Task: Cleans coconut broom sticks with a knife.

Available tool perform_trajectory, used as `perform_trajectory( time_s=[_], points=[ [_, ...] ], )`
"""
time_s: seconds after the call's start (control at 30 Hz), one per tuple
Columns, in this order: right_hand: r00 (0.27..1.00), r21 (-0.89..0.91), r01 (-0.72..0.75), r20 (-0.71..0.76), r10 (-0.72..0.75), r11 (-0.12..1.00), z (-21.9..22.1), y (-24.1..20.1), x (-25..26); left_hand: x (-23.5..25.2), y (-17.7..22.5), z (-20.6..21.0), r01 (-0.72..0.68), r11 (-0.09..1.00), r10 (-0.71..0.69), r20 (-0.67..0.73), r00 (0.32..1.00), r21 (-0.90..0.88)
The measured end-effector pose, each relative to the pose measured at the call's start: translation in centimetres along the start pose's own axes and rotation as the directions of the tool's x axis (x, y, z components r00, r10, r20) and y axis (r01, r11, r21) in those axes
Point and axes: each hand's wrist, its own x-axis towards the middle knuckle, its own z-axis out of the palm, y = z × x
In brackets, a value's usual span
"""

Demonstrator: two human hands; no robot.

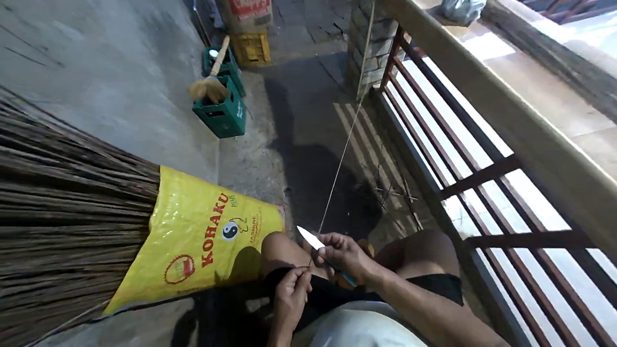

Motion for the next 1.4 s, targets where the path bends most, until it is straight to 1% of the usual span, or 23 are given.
perform_trajectory(
  time_s=[0.1, 0.17, 0.27, 0.33, 0.37, 0.4, 0.47, 0.57, 0.67, 0.8, 0.93, 1.0, 1.1, 1.2, 1.3, 1.4],
  points=[
    [0.998, -0.019, -0.032, 0.053, 0.033, 0.999, 0.7, 0.7, -0.5, 0.6, -0.2, 0.4, -0.041, 0.999, 0.041, -0.005, 0.999, -0.002],
    [0.997, -0.011, -0.053, 0.053, 0.054, 0.999, 0.7, 0.8, -0.6, 0.6, -0.3, 0.4, -0.066, 0.997, 0.066, -0.013, 0.998, -0.034],
    [0.998, 0.034, -0.059, -0.037, 0.060, 0.998, -0.4, -0.9, -0.2, -0.1, -0.3, 0.1, -0.075, 0.997, 0.074, -0.036, 0.997, -0.025],
    [0.991, 0.085, -0.046, -0.125, 0.056, 0.995, -1.2, -2.3, 0.1, -0.5, -0.5, 0.0, -0.093, 0.995, 0.096, -0.061, 0.994, 0.045],
    [0.988, 0.113, -0.046, -0.141, 0.062, 0.993, -1.3, -2.5, 0.2, -0.6, -0.8, 0.0, -0.117, 0.989, 0.124, -0.076, 0.989, 0.087],
    [0.989, 0.119, -0.055, -0.130, 0.071, 0.991, -1.3, -2.2, 0.2, -0.6, -1.1, 0.2, -0.142, 0.983, 0.153, -0.093, 0.984, 0.115],
    [0.993, 0.084, -0.095, -0.057, 0.100, 0.992, -0.6, -0.9, -0.2, -0.6, -1.5, 0.5, -0.157, 0.980, 0.170, -0.109, 0.979, 0.120],
    [0.990, 0.051, -0.137, 0.024, 0.136, 0.989, 0.3, 0.6, -0.4, -0.5, -1.1, 0.5, -0.095, 0.995, 0.098, -0.084, 0.992, 0.035],
    [0.995, 0.068, -0.095, 0.038, 0.092, 0.993, -0.2, 0.3, 0.1, -0.6, -0.3, 0.1, 0.007, 0.997, -0.009, -0.022, 1.000, -0.079],
    [0.995, -0.002, -0.053, 0.083, 0.053, 0.999, -0.9, -0.3, 0.5, -0.5, 0.1, -0.1, 0.072, 0.987, -0.067, 0.040, 0.997, -0.144],
    [0.984, -0.037, -0.069, 0.163, 0.074, 0.997, -0.7, 0.3, 0.2, -0.2, 0.1, -0.4, 0.114, 0.975, -0.092, 0.121, 0.988, -0.191],
    [0.985, -0.016, -0.080, 0.149, 0.082, 0.997, -1.1, 0.1, 0.3, -0.3, 0.0, -0.6, 0.108, 0.973, -0.085, 0.119, 0.989, -0.206],
    [0.992, 0.029, -0.098, 0.083, 0.095, 0.995, -1.7, -1.0, 0.6, -0.4, 0.1, -0.7, 0.107, 0.972, -0.084, 0.115, 0.990, -0.210],
    [0.991, 0.051, -0.112, 0.080, 0.108, 0.992, -1.5, -0.9, 0.5, -0.4, 0.1, -0.6, 0.109, 0.972, -0.082, 0.138, 0.987, -0.208],
    [0.992, 0.021, -0.098, 0.082, 0.096, 0.995, -1.5, -1.1, 0.3, -0.6, 0.0, -0.9, 0.119, 0.974, -0.094, 0.136, 0.986, -0.191],
    [0.998, 0.000, -0.058, -0.002, 0.058, 0.998, -2.4, -3.0, 0.5, -1.1, 0.0, -1.7, 0.125, 0.977, -0.104, 0.126, 0.987, -0.173]
  ],
)
